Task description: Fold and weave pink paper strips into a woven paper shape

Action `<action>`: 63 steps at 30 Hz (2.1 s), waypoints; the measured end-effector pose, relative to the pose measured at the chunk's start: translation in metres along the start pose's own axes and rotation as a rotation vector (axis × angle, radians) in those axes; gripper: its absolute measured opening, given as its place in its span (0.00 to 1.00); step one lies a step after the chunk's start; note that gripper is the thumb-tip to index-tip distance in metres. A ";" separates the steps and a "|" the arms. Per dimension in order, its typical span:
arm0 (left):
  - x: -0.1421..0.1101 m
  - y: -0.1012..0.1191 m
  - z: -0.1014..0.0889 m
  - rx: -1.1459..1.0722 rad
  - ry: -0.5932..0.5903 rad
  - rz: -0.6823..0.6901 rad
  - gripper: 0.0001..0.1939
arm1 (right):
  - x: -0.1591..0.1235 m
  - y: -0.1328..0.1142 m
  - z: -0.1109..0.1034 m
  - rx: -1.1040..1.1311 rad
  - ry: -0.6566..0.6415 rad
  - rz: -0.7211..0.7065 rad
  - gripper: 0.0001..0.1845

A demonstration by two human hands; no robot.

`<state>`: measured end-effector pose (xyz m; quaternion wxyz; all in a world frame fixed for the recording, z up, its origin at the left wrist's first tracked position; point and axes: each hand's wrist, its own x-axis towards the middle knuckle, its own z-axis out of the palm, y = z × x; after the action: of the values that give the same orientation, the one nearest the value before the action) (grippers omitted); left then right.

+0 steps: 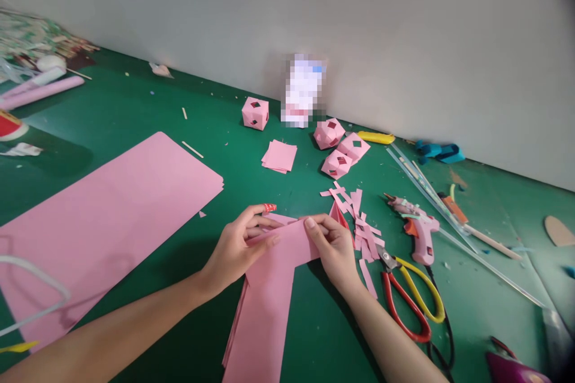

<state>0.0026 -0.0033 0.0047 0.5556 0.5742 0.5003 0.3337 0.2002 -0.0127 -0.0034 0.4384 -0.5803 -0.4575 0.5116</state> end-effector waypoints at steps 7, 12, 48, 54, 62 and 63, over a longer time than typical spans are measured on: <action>0.000 0.000 0.000 0.030 -0.007 -0.008 0.22 | 0.000 0.001 0.000 -0.044 0.008 -0.018 0.17; 0.000 -0.003 0.000 0.018 0.006 -0.001 0.23 | 0.001 0.001 0.000 -0.054 0.020 -0.020 0.17; 0.002 -0.003 -0.001 -0.005 -0.031 -0.026 0.23 | 0.005 -0.003 -0.003 0.037 -0.091 -0.030 0.16; 0.002 0.001 -0.003 -0.008 0.049 -0.032 0.19 | 0.004 -0.004 -0.004 0.019 -0.135 -0.061 0.19; 0.002 0.002 -0.003 -0.039 -0.007 -0.024 0.18 | 0.005 -0.001 -0.003 0.046 -0.088 -0.012 0.14; 0.002 0.002 -0.003 -0.045 -0.010 -0.024 0.19 | 0.005 -0.001 -0.003 0.048 -0.093 -0.011 0.13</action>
<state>0.0011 -0.0007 0.0064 0.5746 0.5573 0.4967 0.3354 0.2034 -0.0081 -0.0033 0.4334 -0.5428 -0.4681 0.5463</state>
